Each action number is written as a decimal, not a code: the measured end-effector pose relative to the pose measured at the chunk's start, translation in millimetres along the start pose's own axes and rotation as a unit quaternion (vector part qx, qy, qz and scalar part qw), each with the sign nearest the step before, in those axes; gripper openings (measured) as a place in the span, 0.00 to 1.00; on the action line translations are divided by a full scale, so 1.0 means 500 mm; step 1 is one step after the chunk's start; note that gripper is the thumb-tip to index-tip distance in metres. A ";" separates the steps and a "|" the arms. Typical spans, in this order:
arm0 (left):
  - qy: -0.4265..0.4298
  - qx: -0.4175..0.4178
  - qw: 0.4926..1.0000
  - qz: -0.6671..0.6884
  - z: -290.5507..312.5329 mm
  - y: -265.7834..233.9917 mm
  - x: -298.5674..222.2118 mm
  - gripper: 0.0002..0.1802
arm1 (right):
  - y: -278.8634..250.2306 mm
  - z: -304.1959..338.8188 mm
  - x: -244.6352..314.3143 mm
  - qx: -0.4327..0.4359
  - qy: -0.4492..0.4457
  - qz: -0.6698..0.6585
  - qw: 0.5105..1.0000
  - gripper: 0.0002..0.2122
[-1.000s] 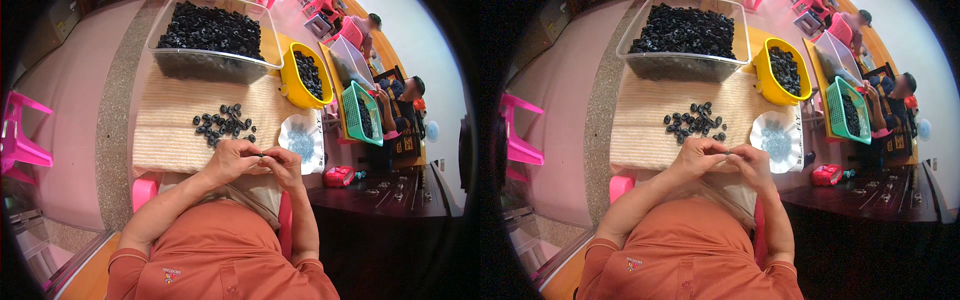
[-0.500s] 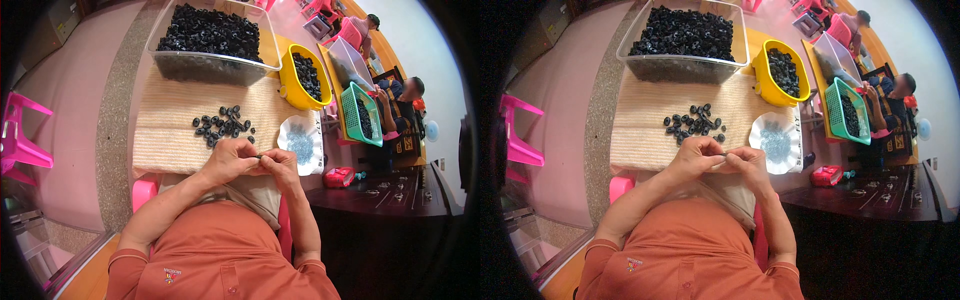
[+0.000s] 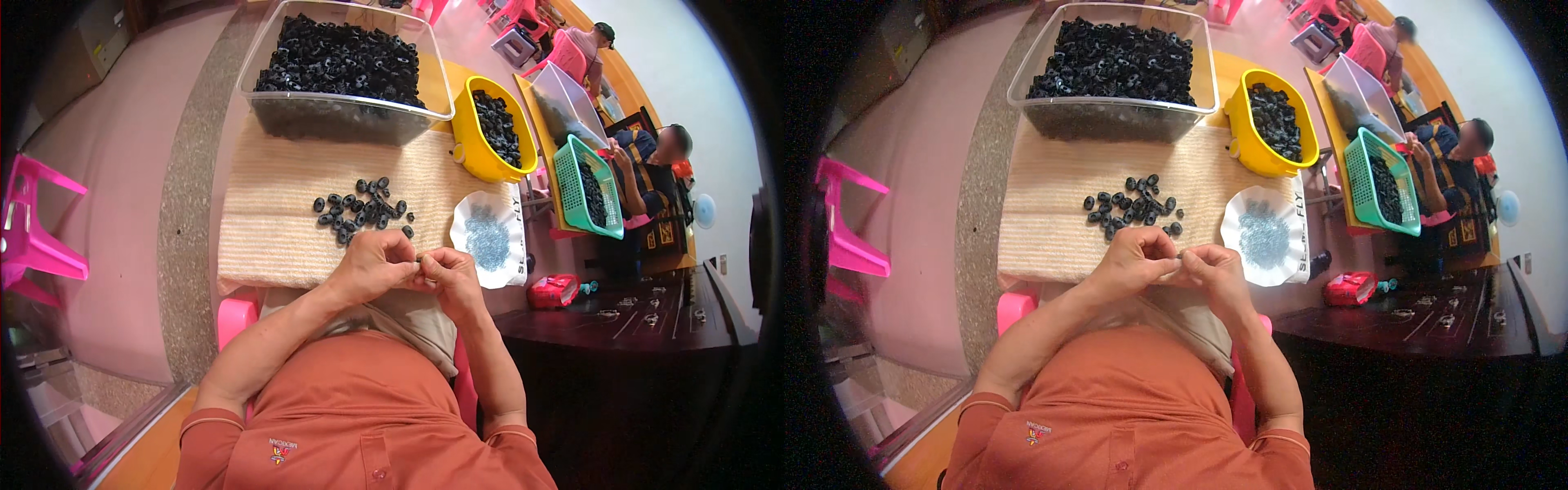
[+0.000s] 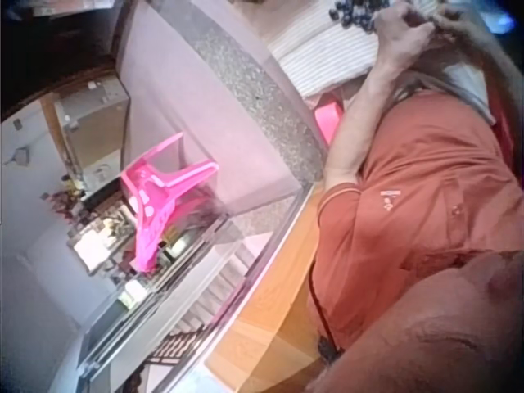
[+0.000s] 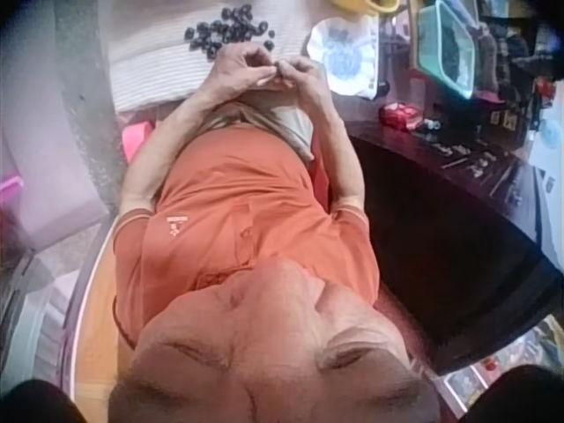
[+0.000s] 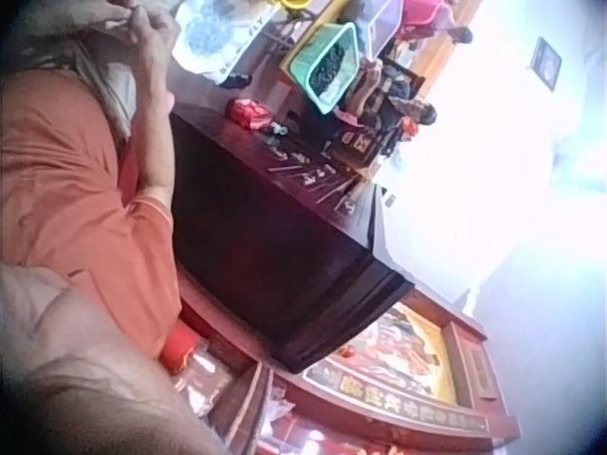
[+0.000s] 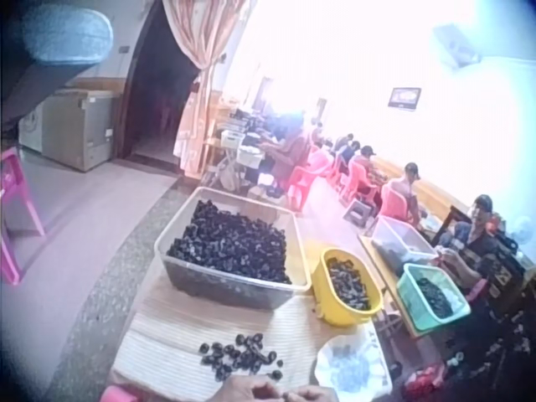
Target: Assemble small black plastic components by joining them with small white parts.
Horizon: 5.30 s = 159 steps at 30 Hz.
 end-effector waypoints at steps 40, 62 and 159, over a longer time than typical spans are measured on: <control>-0.111 0.032 0.959 0.258 -0.002 0.008 0.000 0.07 | 0.072 0.013 0.008 -0.064 -0.415 0.495 0.761 0.17; -0.050 -0.010 0.980 0.195 -0.004 0.018 0.010 0.07 | 0.064 0.011 0.033 -0.023 -0.400 0.475 0.784 0.20; -0.086 -0.072 0.941 0.319 0.004 0.024 0.002 0.13 | 0.057 0.005 0.101 0.078 -0.298 0.406 0.860 0.10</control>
Point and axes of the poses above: each hand's wrist, its own z-axis away from the middle knuckle, its own y-axis out of the palm, x = y × z, the point moved 1 cm from there along -z, towards the middle knuckle, and after that the axes turned 8 degrees about -z, right-handed, at the moved point
